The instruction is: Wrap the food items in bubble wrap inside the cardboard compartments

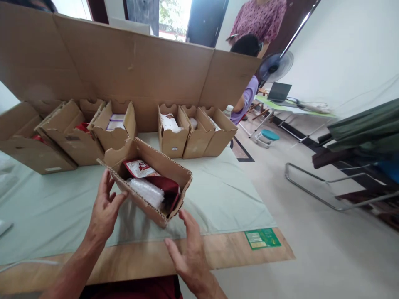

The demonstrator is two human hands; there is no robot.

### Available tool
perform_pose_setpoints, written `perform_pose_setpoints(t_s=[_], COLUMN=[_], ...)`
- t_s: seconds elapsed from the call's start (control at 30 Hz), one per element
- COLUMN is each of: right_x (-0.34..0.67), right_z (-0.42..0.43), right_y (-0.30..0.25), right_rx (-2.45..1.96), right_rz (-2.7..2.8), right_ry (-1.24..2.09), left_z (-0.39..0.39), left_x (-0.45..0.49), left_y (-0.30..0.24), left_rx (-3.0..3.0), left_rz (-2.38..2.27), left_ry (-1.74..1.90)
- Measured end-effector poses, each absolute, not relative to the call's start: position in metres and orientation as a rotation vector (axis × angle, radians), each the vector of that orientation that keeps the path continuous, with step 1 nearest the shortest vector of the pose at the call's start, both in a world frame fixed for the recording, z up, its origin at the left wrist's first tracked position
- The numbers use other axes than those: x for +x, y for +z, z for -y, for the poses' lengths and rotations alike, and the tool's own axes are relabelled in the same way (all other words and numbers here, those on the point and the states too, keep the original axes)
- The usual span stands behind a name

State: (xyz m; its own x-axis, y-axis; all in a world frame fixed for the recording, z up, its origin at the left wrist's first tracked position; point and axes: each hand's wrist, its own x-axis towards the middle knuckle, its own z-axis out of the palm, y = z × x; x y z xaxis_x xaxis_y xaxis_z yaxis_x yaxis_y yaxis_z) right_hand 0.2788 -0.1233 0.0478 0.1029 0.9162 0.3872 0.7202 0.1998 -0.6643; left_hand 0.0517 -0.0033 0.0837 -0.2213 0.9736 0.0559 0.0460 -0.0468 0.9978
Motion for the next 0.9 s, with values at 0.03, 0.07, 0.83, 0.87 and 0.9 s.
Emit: perform_pose_setpoints(t_s=[0.03,0.07,0.83,0.87,0.9], right_x=[0.286,0.292,0.307,0.305,0.302], right_z=[0.122,0.116,-0.019,-0.017,-0.015], right_y=[0.042,0.039,0.025,0.025,0.024], right_rx=[-1.576,-1.580,-1.181,-1.185,-1.196], right_rz=[1.601,1.538,1.368,1.357,1.343], right_ry=[0.368,0.444,1.049,1.030,1.009], left_z=[0.013,0.023,0.007,0.004,0.001], left_x=[0.053,0.055,0.121,0.122,0.122], left_y=[0.077,0.071,0.068,0.068,0.068], left_rx=[1.149,1.139,1.346,1.354,1.354], left_rz=[-1.402,-1.409,-1.277,-1.271,-1.261], left_ry=[1.367,1.337,1.327,1.329,1.334])
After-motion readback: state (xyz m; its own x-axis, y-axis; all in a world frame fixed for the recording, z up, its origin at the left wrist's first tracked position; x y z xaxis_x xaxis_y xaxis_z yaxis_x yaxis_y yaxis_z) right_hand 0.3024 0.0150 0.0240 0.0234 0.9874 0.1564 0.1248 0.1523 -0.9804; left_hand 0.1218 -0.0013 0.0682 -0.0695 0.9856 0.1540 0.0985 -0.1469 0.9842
